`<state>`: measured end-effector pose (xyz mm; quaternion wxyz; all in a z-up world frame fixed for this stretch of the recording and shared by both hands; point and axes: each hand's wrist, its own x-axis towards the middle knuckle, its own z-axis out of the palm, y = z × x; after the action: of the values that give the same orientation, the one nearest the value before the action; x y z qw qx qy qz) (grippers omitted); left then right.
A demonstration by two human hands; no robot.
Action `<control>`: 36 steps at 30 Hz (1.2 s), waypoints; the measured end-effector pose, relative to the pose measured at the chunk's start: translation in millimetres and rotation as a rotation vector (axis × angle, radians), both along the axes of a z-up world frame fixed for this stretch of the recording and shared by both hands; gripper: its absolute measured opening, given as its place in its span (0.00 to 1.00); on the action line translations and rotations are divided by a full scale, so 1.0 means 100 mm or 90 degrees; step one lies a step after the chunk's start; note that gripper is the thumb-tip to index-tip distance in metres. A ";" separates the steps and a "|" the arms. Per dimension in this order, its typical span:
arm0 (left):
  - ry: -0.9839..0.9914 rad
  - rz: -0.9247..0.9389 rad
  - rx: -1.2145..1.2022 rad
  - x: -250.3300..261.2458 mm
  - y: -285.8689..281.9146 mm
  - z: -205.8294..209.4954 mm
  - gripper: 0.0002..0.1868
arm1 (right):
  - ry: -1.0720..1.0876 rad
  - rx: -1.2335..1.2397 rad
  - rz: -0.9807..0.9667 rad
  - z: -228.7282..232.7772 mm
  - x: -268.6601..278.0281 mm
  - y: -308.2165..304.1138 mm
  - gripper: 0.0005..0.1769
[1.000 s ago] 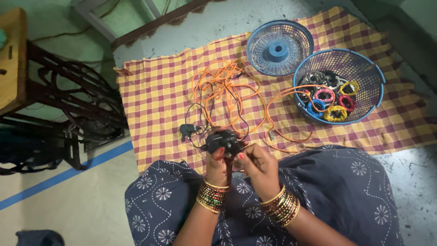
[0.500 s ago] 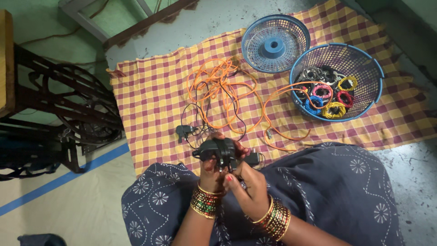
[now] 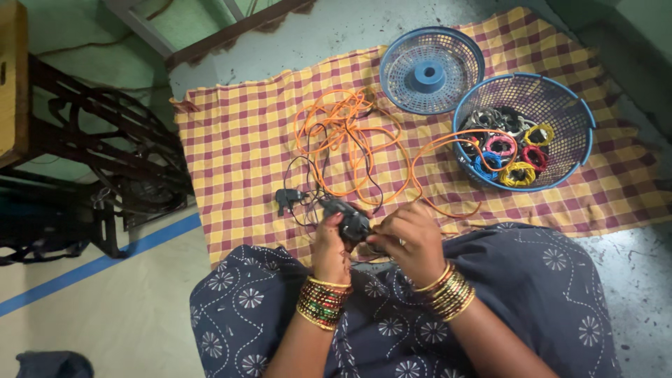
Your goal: The person sits on the floor and manipulates a black electrical plug and an orange extension cord. They appear to be stripping or adjusting the wires at the plug end and then coil the orange cord.
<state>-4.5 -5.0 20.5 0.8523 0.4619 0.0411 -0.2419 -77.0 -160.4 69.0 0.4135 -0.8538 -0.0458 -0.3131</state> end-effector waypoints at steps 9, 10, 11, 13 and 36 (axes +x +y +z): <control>-0.166 -0.098 0.291 0.18 0.07 -0.32 0.25 | -0.013 -0.087 0.104 0.08 -0.01 -0.24 0.10; -0.212 -0.108 0.371 0.21 0.08 -0.32 0.24 | -0.015 -0.088 0.105 0.11 -0.02 -0.26 0.10; -0.258 -0.118 0.451 0.22 0.10 -0.32 0.24 | -0.017 -0.089 0.106 0.13 -0.04 -0.28 0.10; -0.190 -0.122 0.444 0.19 0.08 -0.35 0.24 | -0.016 -0.092 0.127 0.13 -0.04 -0.27 0.10; -0.215 -0.336 0.204 0.15 0.11 0.08 0.45 | 0.059 -0.063 0.108 -0.21 -0.05 -0.17 0.11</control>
<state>10.8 5.8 28.4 0.6720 0.6178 -0.1841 -0.3645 -81.9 -177.9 48.0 0.3976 -0.8798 -0.1141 -0.2344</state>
